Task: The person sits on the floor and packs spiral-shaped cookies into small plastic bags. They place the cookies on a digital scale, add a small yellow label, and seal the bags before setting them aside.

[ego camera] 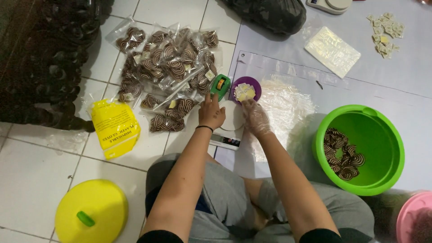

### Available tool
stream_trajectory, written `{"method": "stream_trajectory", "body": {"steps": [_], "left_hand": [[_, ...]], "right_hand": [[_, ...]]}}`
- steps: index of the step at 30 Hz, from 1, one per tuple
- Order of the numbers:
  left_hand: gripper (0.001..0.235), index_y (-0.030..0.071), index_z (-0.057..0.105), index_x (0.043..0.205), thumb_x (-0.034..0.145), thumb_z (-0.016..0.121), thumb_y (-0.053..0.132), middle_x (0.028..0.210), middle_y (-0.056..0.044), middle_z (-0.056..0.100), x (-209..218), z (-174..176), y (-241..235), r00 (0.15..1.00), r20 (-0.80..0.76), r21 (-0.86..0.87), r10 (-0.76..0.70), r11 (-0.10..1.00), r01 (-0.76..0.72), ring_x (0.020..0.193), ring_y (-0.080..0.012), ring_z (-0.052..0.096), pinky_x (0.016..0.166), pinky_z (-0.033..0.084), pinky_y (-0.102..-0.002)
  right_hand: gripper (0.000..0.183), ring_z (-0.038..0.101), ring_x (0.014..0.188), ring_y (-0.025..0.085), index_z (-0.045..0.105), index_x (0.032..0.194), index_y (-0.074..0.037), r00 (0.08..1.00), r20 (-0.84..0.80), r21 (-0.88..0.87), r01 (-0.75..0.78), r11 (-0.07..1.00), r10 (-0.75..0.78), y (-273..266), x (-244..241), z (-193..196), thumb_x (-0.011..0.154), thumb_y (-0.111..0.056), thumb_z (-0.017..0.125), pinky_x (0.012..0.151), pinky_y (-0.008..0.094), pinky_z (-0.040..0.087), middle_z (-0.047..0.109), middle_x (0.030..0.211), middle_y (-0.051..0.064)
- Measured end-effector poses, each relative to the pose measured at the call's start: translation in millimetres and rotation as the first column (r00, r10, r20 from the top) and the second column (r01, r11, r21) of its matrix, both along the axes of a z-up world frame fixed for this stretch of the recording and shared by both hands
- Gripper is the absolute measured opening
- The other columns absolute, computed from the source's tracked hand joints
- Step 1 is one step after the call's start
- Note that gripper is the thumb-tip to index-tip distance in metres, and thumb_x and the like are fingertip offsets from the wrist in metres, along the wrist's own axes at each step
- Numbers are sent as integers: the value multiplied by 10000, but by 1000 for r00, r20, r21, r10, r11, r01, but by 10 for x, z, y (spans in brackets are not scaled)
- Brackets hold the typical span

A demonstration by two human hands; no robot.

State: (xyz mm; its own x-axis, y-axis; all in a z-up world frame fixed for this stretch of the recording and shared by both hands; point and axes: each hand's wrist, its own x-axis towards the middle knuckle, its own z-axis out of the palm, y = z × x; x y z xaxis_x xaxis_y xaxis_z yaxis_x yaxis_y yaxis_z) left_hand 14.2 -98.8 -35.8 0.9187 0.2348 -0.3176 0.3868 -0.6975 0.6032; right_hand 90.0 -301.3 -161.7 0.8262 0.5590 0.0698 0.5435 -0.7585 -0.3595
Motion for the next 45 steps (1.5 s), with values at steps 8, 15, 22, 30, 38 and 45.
{"method": "stream_trajectory", "body": {"steps": [8,15,22,30,38,45], "left_hand": [[594,-59,297,1569,1022,484,82,1659,-327,98,105,-115,32,1000,4,-259,-21,966,21,1520,-487,216,1208,358,-562],[574,-19,351,1565,1020,501,79,1674,-300,53,174,-396,119,998,49,-345,48,938,-29,1524,-456,221,1215,350,-532],[571,-70,400,1520,1005,565,113,1664,-323,58,183,-451,51,999,39,-316,24,949,-10,1543,-434,180,1245,315,-490],[538,-39,418,1519,1014,530,110,1646,-295,164,221,-630,-10,999,46,-185,-22,982,31,1523,-438,240,1209,368,-516],[396,-13,557,1361,976,563,80,1386,-231,449,106,-358,-219,957,282,-10,71,997,-71,1274,-435,537,1050,517,-510],[357,145,703,1229,1000,585,393,1154,-113,729,-13,-582,-639,991,119,-341,-60,935,97,1089,-293,703,892,585,-422]], "right_hand": [[407,706,887,390,645,1149,-3,978,209,-13,-26,1000,28,-136,250,-606,798,-198,713,763,491,603,709,917,208],[293,691,959,383,716,1090,-98,995,62,168,67,983,-79,-126,89,-389,877,-298,737,807,493,577,716,1001,153],[531,477,1364,443,547,1461,-135,974,-205,258,149,954,-97,-168,-114,269,936,-73,593,1116,476,459,461,1490,235],[1415,121,1525,514,47,1619,-344,832,-376,-383,261,886,-407,-865,-424,351,548,-585,941,1050,802,298,110,1678,236],[440,371,1461,232,577,1376,-416,811,-314,-187,457,869,-494,-1470,-261,-655,1011,-618,437,1115,579,373,459,1557,-32],[262,547,1333,185,735,1222,-356,597,-531,93,747,659,-601,-1047,-577,656,976,-433,688,1128,457,411,621,1385,-65]]}}
